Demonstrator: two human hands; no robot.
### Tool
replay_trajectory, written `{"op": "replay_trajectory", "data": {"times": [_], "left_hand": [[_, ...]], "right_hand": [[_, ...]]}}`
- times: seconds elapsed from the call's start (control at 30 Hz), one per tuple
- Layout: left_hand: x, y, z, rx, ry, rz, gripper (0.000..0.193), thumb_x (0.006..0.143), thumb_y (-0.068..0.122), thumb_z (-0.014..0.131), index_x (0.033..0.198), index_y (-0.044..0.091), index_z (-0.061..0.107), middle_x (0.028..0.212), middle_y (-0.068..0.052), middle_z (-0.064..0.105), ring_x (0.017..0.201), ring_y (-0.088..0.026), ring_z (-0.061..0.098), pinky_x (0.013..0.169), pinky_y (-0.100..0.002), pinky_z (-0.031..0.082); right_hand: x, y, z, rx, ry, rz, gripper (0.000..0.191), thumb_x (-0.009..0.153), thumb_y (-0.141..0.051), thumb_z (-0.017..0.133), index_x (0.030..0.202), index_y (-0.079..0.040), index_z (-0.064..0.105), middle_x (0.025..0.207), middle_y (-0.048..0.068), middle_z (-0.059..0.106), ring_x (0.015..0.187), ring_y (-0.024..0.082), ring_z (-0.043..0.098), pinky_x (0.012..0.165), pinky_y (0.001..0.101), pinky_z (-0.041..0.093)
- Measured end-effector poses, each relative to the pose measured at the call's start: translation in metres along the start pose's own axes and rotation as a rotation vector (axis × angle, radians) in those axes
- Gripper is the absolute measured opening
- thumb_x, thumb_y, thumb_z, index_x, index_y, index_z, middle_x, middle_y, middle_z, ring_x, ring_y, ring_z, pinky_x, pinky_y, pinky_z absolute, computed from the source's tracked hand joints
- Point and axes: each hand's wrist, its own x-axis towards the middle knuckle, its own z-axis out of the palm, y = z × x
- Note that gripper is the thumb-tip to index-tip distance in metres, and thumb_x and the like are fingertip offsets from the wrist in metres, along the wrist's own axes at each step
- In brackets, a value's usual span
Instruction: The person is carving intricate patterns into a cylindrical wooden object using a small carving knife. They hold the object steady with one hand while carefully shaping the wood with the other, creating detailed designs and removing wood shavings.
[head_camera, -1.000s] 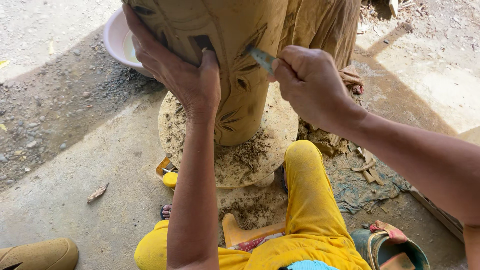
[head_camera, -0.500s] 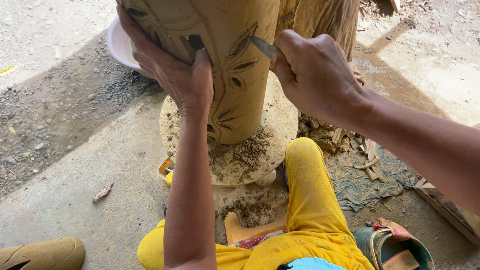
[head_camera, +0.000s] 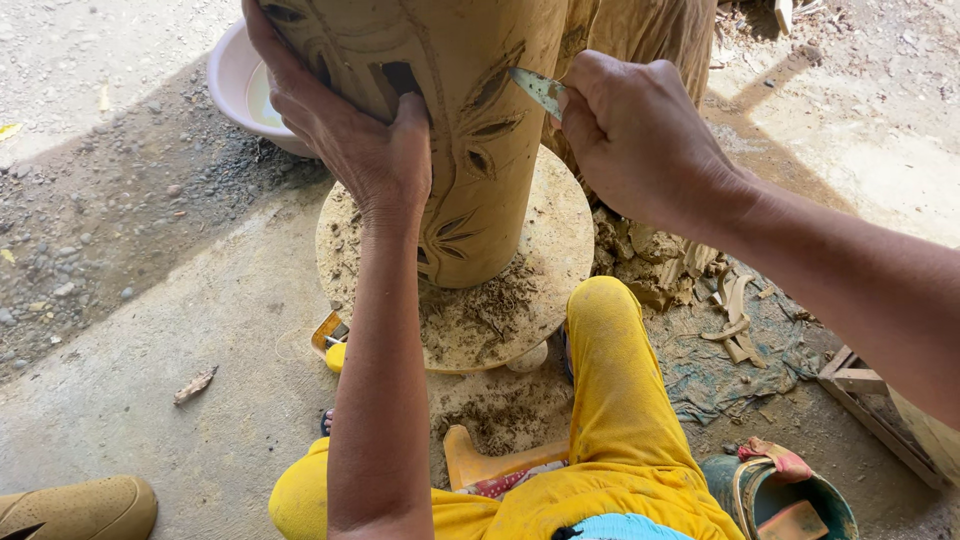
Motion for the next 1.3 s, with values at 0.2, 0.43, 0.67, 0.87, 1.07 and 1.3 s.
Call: {"op": "replay_trajectory", "data": {"times": [0.2, 0.43, 0.67, 0.87, 1.07, 1.3], "left_hand": [[-0.001, 0.001, -0.001, -0.028, -0.015, -0.018, 0.124, 0.067, 0.005, 0.076, 0.163, 0.021, -0.002, 0.155, -0.016, 0.035, 0.147, -0.035, 0.033, 0.131, -0.052, 0.019], [-0.004, 0.004, 0.0, -0.096, -0.007, -0.029, 0.121, 0.067, 0.001, 0.073, 0.162, 0.02, -0.001, 0.157, -0.019, 0.031, 0.149, -0.036, 0.031, 0.132, -0.052, 0.019], [-0.006, 0.011, 0.003, -0.029, -0.006, -0.072, 0.121, 0.068, 0.009, 0.075, 0.162, 0.018, -0.001, 0.156, -0.023, 0.031, 0.148, -0.039, 0.03, 0.132, -0.055, 0.019], [-0.008, 0.008, 0.008, 0.02, -0.003, -0.099, 0.122, 0.069, 0.014, 0.079, 0.161, 0.018, -0.002, 0.152, -0.029, 0.029, 0.145, -0.044, 0.032, 0.127, -0.058, 0.024], [-0.009, 0.007, 0.011, -0.008, -0.003, -0.09, 0.124, 0.068, 0.013, 0.08, 0.161, 0.018, -0.002, 0.153, -0.028, 0.028, 0.147, -0.045, 0.029, 0.129, -0.059, 0.023], [-0.012, 0.01, 0.015, 0.077, 0.015, -0.107, 0.122, 0.074, 0.018, 0.083, 0.16, 0.016, -0.003, 0.154, -0.03, 0.024, 0.147, -0.046, 0.029, 0.128, -0.061, 0.02]], "right_hand": [[0.004, -0.006, -0.002, -0.152, -0.01, -0.041, 0.023, 0.107, -0.008, 0.055, 0.087, 0.001, 0.057, 0.057, 0.01, 0.057, 0.045, 0.02, 0.059, 0.043, 0.0366, 0.051], [0.021, -0.01, -0.007, -0.174, -0.182, 0.083, 0.027, 0.108, -0.011, 0.049, 0.085, 0.001, 0.06, 0.061, 0.013, 0.059, 0.045, 0.018, 0.057, 0.036, 0.0325, 0.051], [0.039, -0.026, 0.006, -0.058, -0.242, 0.174, 0.031, 0.107, -0.014, 0.047, 0.082, -0.002, 0.062, 0.062, 0.011, 0.059, 0.043, 0.017, 0.056, 0.04, 0.0339, 0.051], [0.021, -0.019, -0.011, -0.103, -0.177, 0.062, 0.026, 0.106, -0.01, 0.05, 0.084, 0.0, 0.06, 0.061, 0.012, 0.06, 0.041, 0.02, 0.052, 0.036, 0.0375, 0.044], [0.008, -0.003, -0.005, -0.136, -0.163, 0.046, 0.018, 0.102, -0.003, 0.05, 0.085, -0.001, 0.056, 0.063, 0.013, 0.06, 0.045, 0.017, 0.054, 0.035, 0.0323, 0.047], [0.012, -0.018, 0.016, 0.032, -0.114, 0.099, 0.024, 0.103, -0.005, 0.048, 0.082, -0.002, 0.057, 0.069, 0.009, 0.062, 0.049, 0.014, 0.057, 0.037, 0.0295, 0.049]]}}
